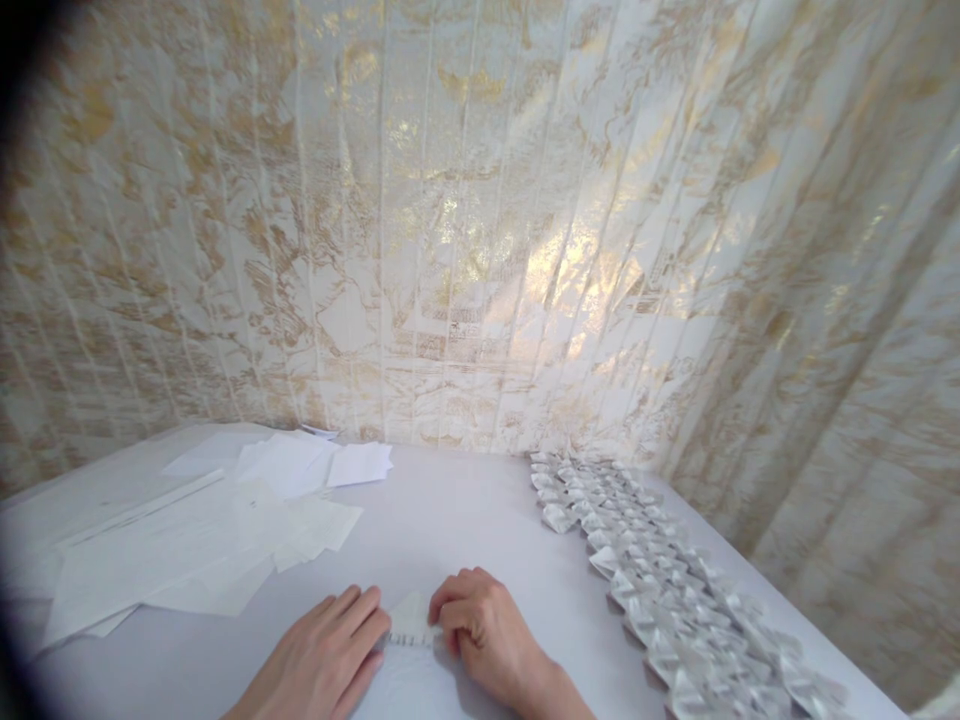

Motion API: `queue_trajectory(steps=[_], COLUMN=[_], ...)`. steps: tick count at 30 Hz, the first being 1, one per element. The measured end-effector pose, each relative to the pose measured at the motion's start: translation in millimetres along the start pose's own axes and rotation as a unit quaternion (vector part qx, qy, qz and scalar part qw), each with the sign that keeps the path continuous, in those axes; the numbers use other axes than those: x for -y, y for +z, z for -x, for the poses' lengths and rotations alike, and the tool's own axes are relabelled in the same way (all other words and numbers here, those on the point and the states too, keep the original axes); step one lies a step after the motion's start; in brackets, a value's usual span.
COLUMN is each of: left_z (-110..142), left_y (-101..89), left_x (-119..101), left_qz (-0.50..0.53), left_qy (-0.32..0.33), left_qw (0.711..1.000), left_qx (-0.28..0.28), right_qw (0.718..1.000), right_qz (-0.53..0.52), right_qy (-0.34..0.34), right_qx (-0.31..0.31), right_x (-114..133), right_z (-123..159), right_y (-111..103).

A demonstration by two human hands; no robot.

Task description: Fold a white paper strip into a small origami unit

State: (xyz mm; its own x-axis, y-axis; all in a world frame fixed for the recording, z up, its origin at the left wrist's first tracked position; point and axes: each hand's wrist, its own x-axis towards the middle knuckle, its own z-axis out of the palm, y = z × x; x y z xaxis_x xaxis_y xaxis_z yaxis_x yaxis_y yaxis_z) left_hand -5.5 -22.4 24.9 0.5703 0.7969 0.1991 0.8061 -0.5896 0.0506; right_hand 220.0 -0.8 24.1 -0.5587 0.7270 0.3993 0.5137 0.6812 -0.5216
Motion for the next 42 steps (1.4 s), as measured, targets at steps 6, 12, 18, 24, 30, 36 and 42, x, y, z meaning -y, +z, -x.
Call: queue_trajectory(steps=[6, 12, 18, 24, 30, 36, 42], left_z=[-5, -9, -11, -9, -11, -11, -13], left_y=[-6.0, -7.5, -5.4, -2.1, 7.0, 16.9, 23.2], left_x=[0, -1, 0, 4, 7, 10, 10], left_qz=[0.023, 0.010, -0.007, -0.012, -0.034, -0.052, -0.060], left_qy=[-0.023, -0.020, -0.008, 0.004, 0.027, 0.059, 0.092], left_qw=[0.999, 0.999, 1.000, 1.000, 0.998, 0.991, 0.979], left_qx=[0.020, 0.031, 0.029, 0.002, -0.046, -0.109, -0.174], right_qw=[1.000, 0.998, 0.997, 0.995, 0.995, 0.994, 0.989], right_qz=[0.025, 0.054, 0.068, 0.089, 0.094, 0.096, 0.134], right_qy=[0.005, 0.033, 0.030, 0.033, 0.033, 0.041, 0.058], right_qx=[-0.015, 0.002, 0.009, 0.017, 0.022, 0.022, 0.028], right_x=[2, 10, 13, 13, 13, 16, 25], right_z=[-1, -1, -3, -3, -2, -4, -6], right_y=[6, 10, 11, 13, 14, 14, 16])
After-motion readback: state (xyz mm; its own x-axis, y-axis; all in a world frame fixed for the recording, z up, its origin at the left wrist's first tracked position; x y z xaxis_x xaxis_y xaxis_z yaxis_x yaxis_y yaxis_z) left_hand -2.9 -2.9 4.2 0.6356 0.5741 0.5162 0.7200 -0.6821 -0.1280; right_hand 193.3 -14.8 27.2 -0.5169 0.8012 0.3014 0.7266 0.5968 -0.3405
